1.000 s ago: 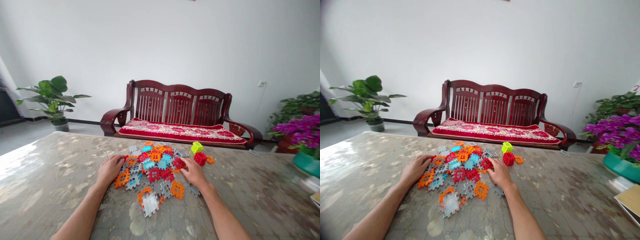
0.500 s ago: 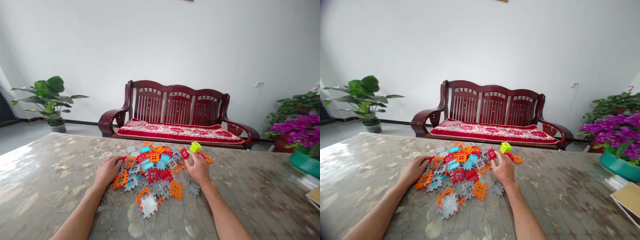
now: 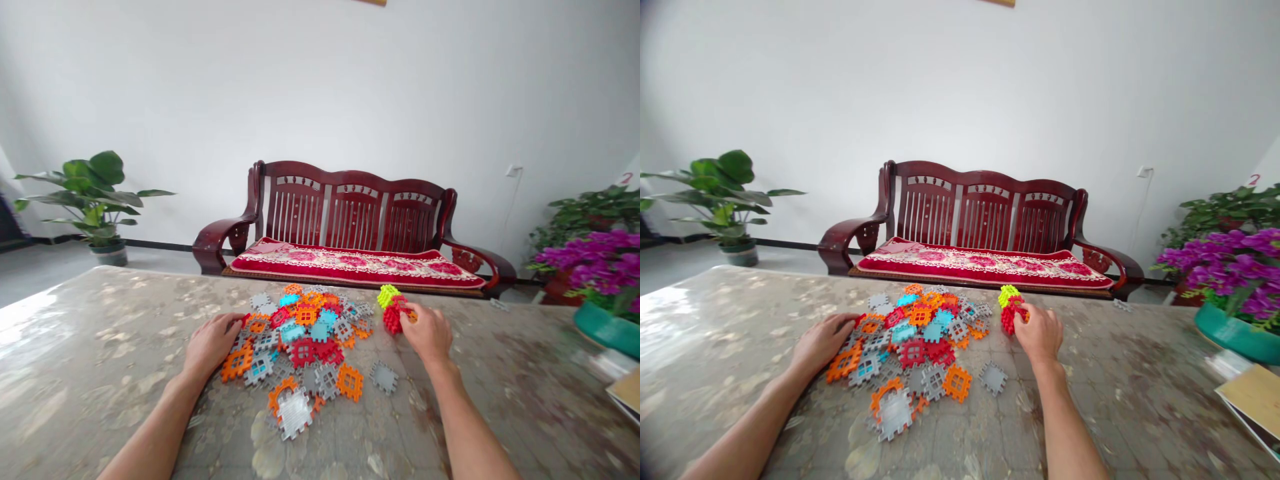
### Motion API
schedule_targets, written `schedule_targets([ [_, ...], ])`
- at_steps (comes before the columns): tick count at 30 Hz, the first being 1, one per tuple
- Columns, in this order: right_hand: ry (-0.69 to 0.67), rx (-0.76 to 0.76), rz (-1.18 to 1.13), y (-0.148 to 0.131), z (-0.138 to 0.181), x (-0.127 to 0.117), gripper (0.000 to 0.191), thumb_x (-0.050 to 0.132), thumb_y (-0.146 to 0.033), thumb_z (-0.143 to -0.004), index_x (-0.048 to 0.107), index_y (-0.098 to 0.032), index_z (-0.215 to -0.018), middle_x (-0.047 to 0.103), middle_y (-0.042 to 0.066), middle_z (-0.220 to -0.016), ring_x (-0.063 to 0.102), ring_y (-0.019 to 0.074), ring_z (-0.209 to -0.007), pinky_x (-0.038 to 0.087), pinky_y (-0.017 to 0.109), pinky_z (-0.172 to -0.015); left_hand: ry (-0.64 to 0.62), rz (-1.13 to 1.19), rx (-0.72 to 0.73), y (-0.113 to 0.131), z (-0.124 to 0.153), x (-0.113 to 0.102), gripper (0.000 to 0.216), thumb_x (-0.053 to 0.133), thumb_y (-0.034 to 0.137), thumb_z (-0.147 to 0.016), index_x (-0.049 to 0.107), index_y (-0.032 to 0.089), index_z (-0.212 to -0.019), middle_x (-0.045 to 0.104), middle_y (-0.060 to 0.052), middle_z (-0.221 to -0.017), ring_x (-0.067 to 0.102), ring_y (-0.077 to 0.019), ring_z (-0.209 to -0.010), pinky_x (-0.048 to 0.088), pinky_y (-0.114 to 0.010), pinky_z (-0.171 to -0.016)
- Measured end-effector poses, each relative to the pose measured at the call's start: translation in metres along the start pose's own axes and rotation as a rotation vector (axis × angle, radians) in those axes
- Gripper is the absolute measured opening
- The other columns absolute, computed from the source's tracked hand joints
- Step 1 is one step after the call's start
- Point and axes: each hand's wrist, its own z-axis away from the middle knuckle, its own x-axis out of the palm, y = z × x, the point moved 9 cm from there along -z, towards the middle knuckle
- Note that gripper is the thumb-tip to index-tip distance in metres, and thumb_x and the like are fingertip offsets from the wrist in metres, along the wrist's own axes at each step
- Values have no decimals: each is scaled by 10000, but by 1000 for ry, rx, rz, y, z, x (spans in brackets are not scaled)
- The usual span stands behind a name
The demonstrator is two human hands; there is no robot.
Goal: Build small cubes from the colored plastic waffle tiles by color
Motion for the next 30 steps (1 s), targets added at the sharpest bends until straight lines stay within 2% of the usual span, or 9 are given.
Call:
schedule_targets([
  [7, -129, 12, 25, -3, 2, 13, 330, 516, -373, -861, 703, -274, -1115, 737, 64, -1022, 599, 259, -961, 388, 351, -800, 0, 4, 1, -1, 0, 1, 458, 314, 454, -906, 693, 317, -1125, 676, -11, -1243, 623, -237, -1121, 456, -352, -949],
  [11, -145, 16, 17, -5, 4, 19, 371, 530, -413, -858, 667, -272, -1172, 728, 61, -1056, 604, 267, -967, 404, 356, -807, -2, -2, -2, 1, 1, -1, 456, 320, 445, -905, 692, 309, -1130, 678, -15, -1243, 621, -236, -1123, 452, -346, -954],
  [16, -97, 21, 6, -1, 5, 23, 470, 557, -456, -837, 626, -231, -1243, 722, 117, -999, 627, 279, -920, 425, 372, -774, -1, 2, -10, 3, 1, -3, 443, 333, 433, -901, 702, 313, -1116, 683, -11, -1236, 628, -233, -1110, 459, -344, -948],
  [21, 65, -24, -91, -6, 4, 11, 464, 570, -439, -829, 624, -197, -1221, 707, 122, -1084, 612, 275, -960, 431, 380, -822, 28, 3, -11, 1, 1, -4, 419, 363, 436, -894, 715, 325, -1092, 700, -4, -1205, 642, -220, -1071, 469, -318, -918],
  [25, 36, -166, -336, -36, 8, 14, 316, 523, -358, -849, 680, -204, -1077, 713, 91, -1073, 615, 233, -988, 442, 360, -900, 21, 6, -5, 0, 1, -2, 422, 355, 437, -901, 707, 327, -1107, 695, 1, -1213, 631, -210, -1094, 457, -307, -935],
  [27, -53, -243, -491, -59, 16, 20, 258, 516, -316, -846, 699, -219, -1000, 725, 67, -1014, 634, 210, -964, 463, 336, -893, 12, 3, -9, 1, 1, -2, 427, 348, 439, -904, 702, 331, -1116, 691, 3, -1221, 626, -210, -1105, 455, -307, -936],
  [30, -264, -360, -620, -99, 35, 30, 211, 535, -247, -821, 714, -235, -931, 728, 34, -938, 656, 182, -872, 494, 304, -820, 2, -4, -24, 1, 1, -2, 433, 345, 441, -903, 698, 328, -1127, 686, -3, -1229, 627, -217, -1106, 456, -316, -934],
])
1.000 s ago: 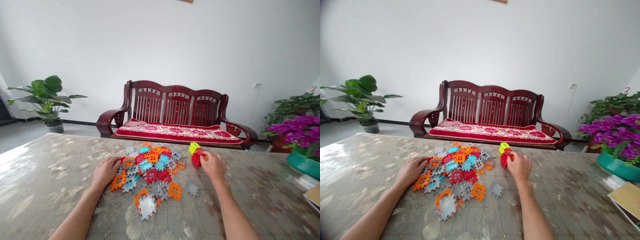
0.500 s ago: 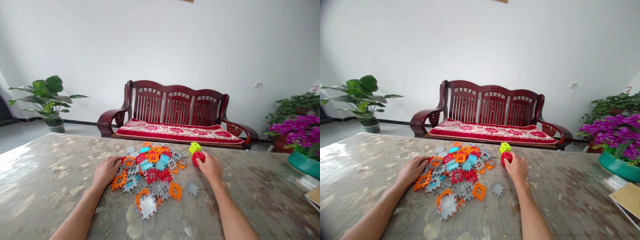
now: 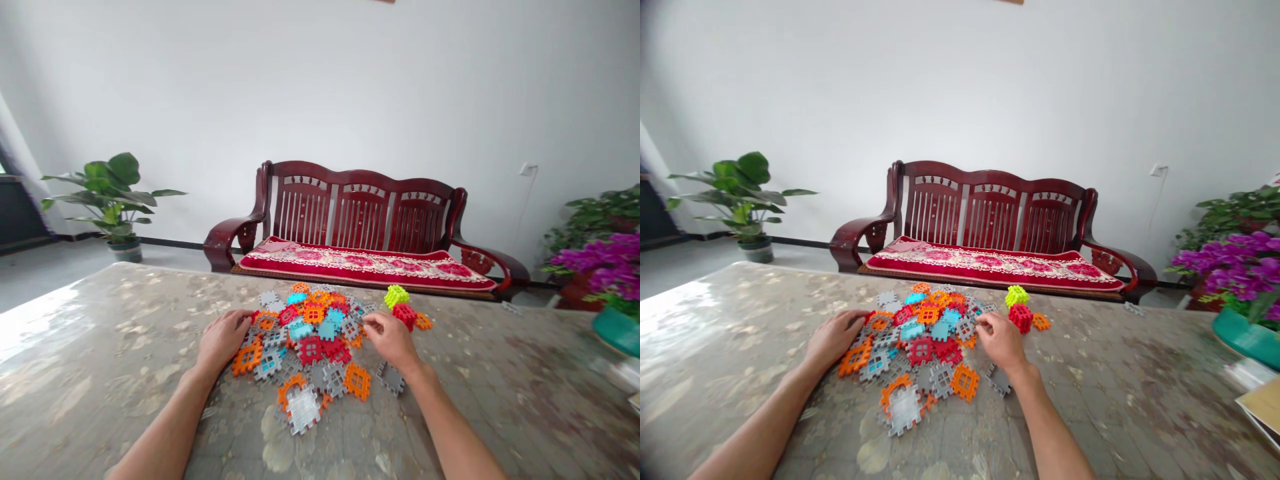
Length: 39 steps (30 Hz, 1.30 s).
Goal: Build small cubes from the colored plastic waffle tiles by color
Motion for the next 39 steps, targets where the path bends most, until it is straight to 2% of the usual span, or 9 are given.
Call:
schedule_targets([
  [3, -166, -74, 2, -27, 6, 25, 225, 558, -173, -788, 730, -251, -910, 726, 17, -956, 650, 174, -931, 478, 294, -862, -4, 3, 0, 1, 1, 0, 432, 345, 435, -904, 696, 319, -1130, 682, -9, -1235, 625, -223, -1109, 450, -328, -946],
  [8, -249, -98, 45, -43, 15, 41, 273, 617, -189, -795, 712, -252, -1043, 708, 25, -1095, 627, 186, -1048, 453, 307, -941, 4, 6, 13, 0, 0, 1, 418, 353, 429, -908, 697, 324, -1120, 693, 7, -1215, 632, -199, -1089, 448, -293, -936],
  [19, -266, -157, 181, -56, 18, 54, 258, 606, -215, -846, 692, -265, -1084, 690, 34, -1060, 618, 196, -1029, 446, 298, -912, 19, 13, 19, 1, 0, 1, 395, 378, 407, -905, 704, 309, -1105, 700, -2, -1202, 634, -198, -1075, 452, -297, -936],
  [26, -272, -104, 172, -55, 17, 56, 390, 596, -215, -839, 635, -239, -1226, 678, 60, -1198, 604, 233, -1116, 437, 348, -971, 13, 12, 22, 2, 0, 1, 408, 362, 402, -906, 699, 305, -1113, 692, -6, -1218, 624, -212, -1106, 442, -323, -960],
  [33, -276, -48, 179, -53, 17, 59, 447, 566, -177, -809, 613, -256, -1246, 666, 51, -1171, 621, 206, -1076, 453, 308, -919, 11, 8, 14, 2, 1, 0, 407, 363, 402, -905, 699, 305, -1112, 693, -9, -1214, 628, -209, -1094, 449, -316, -946],
  [39, -236, -17, 211, -51, 17, 59, 428, 524, -135, -788, 625, -252, -1188, 662, 48, -1110, 630, 194, -1004, 457, 284, -856, 11, 10, 9, 3, 2, -1, 411, 352, 411, -905, 697, 313, -1106, 692, -1, -1213, 629, -213, -1100, 447, -328, -952],
])
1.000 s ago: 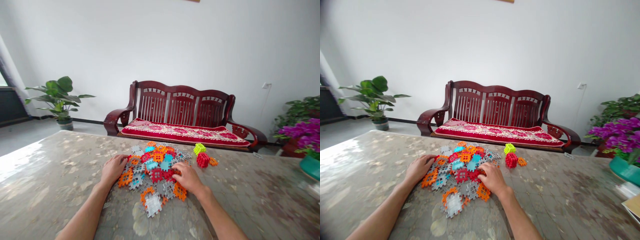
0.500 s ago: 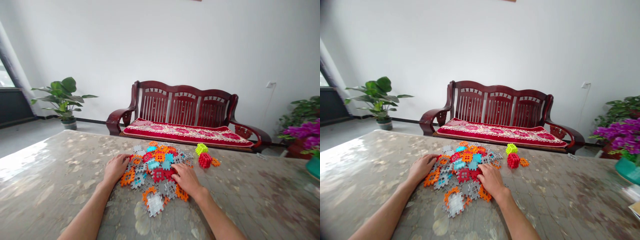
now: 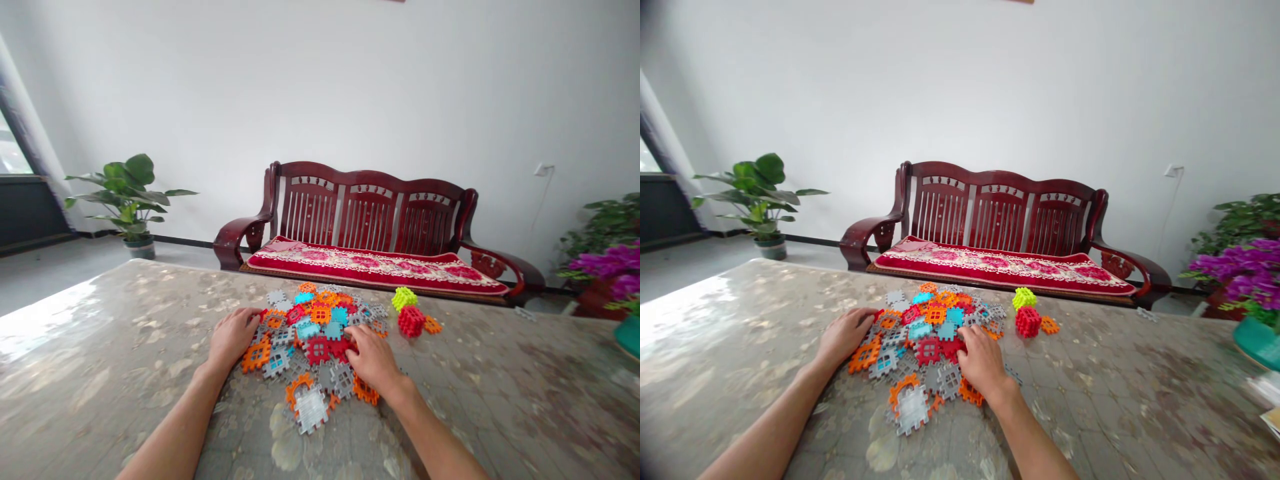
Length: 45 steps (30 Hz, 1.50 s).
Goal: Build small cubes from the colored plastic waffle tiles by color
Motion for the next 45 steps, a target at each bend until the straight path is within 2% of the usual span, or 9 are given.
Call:
schedule_targets([
  [8, -76, 55, 62, 2, 3, 1, 378, 545, -137, -749, 633, -199, -1111, 650, 91, -1071, 612, 242, -1035, 447, 323, -892, -12, 5, -4, -1, 0, 2, 406, 356, 410, -908, 691, 315, -1115, 681, 1, -1238, 619, -210, -1116, 430, -329, -971],
  [20, -117, 165, -1, 20, 1, 8, 544, 511, -13, -684, 607, -156, -1200, 624, 107, -1134, 585, 215, -1087, 405, 280, -937, -2, 13, -6, -3, -1, 2, 391, 375, 386, -904, 702, 307, -1103, 688, 2, -1230, 616, -199, -1129, 428, -317, -984],
  [26, -159, 164, 0, 27, 0, 1, 495, 566, -89, -687, 588, -195, -1170, 619, 86, -1155, 580, 229, -1097, 403, 292, -900, -4, 23, -10, -4, -2, 4, 384, 380, 404, -902, 703, 321, -1094, 692, 13, -1214, 616, -200, -1125, 428, -318, -983],
  [34, -211, 178, 140, 26, 5, 0, 488, 445, 42, -711, 581, -174, -1127, 640, 106, -1087, 603, 218, -1043, 388, 285, -831, -15, 29, -10, -6, -3, 6, 393, 367, 406, -907, 696, 319, -1104, 681, 9, -1230, 603, -205, -1142, 423, -333, -987],
  [45, -195, 164, 141, 28, 3, 0, 478, 415, 62, -723, 587, -137, -1123, 650, 132, -1074, 615, 228, -1027, 396, 290, -819, 7, 31, -4, -6, -2, 4, 386, 375, 398, -902, 702, 316, -1091, 690, 5, -1213, 611, -208, -1128, 423, -334, -987],
])
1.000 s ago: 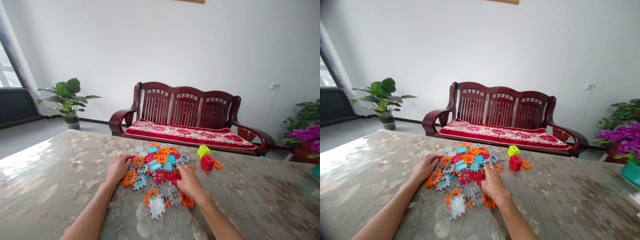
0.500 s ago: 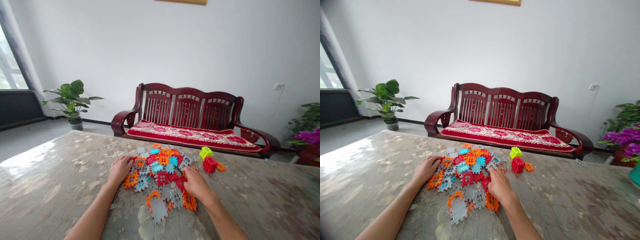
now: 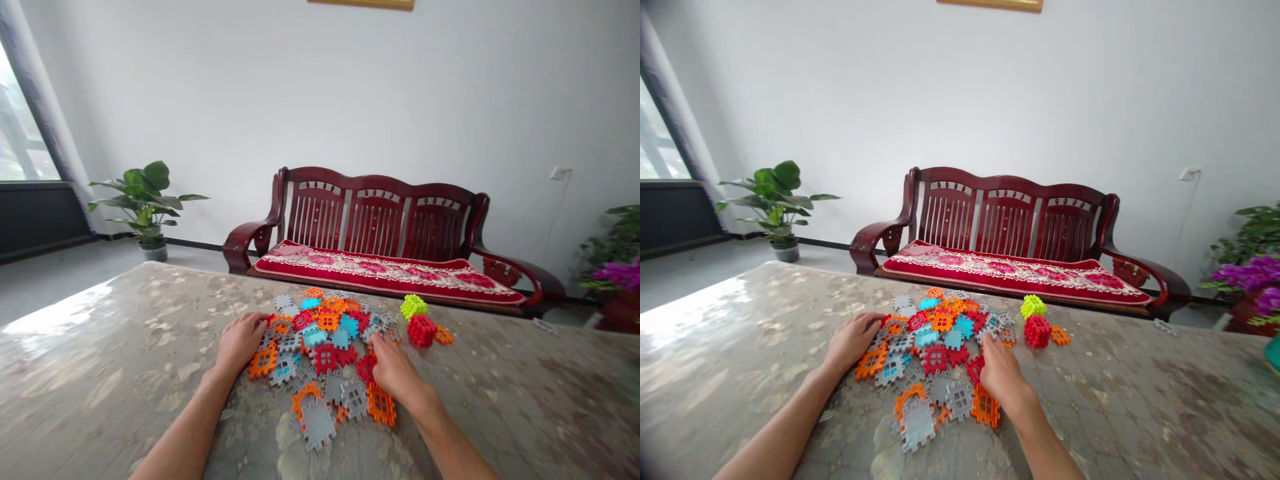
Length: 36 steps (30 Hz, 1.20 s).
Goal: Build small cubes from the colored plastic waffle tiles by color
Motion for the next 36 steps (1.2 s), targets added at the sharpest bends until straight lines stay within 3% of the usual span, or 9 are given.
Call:
schedule_targets([
  [10, 134, -1, -62, 17, -7, -32, 416, 453, 26, -690, 660, -191, -978, 705, 67, -992, 629, 205, -983, 392, 269, -813, -3, 4, 12, 0, -1, 1, 390, 370, 401, -907, 697, 311, -1100, 694, 0, -1204, 608, -204, -1128, 422, -325, -986],
  [15, 355, -6, -140, 31, -8, -57, 284, 475, -48, -756, 657, -213, -899, 676, 32, -963, 618, 178, -926, 401, 262, -807, -7, 18, 9, -1, -1, 2, 380, 385, 401, -905, 701, 313, -1097, 692, 0, -1212, 603, -204, -1131, 418, -330, -997],
  [18, 447, -17, -175, 37, -9, -59, 246, 465, -79, -794, 646, -220, -883, 655, 21, -953, 609, 166, -914, 407, 257, -801, -4, 16, 1, -2, -1, 2, 371, 395, 399, -901, 702, 319, -1095, 694, 4, -1210, 607, -201, -1122, 423, -322, -993],
  [24, 278, -23, -276, 49, -23, -24, 338, 463, 2, -669, 655, -202, -858, 656, 27, -963, 624, 155, -911, 442, 252, -835, 5, 4, -6, 1, 1, -2, 377, 392, 413, -901, 710, 331, -1086, 692, 10, -1215, 620, -208, -1111, 432, -331, -984],
  [29, 183, 33, -492, 73, -37, 0, 315, 545, -53, -649, 672, -187, -906, 704, 31, -956, 666, 169, -864, 498, 277, -815, 0, 3, 0, 2, 1, -2, 374, 396, 403, -906, 704, 328, -1105, 694, 11, -1217, 610, -196, -1126, 428, -311, -987],
  [36, 128, 92, -668, 95, -40, 12, 347, 604, -135, -636, 683, -167, -973, 739, 40, -881, 682, 189, -825, 512, 294, -773, -13, -38, -12, 4, 2, -4, 397, 374, 416, -904, 696, 326, -1119, 687, 9, -1226, 621, -204, -1110, 435, -316, -976],
])
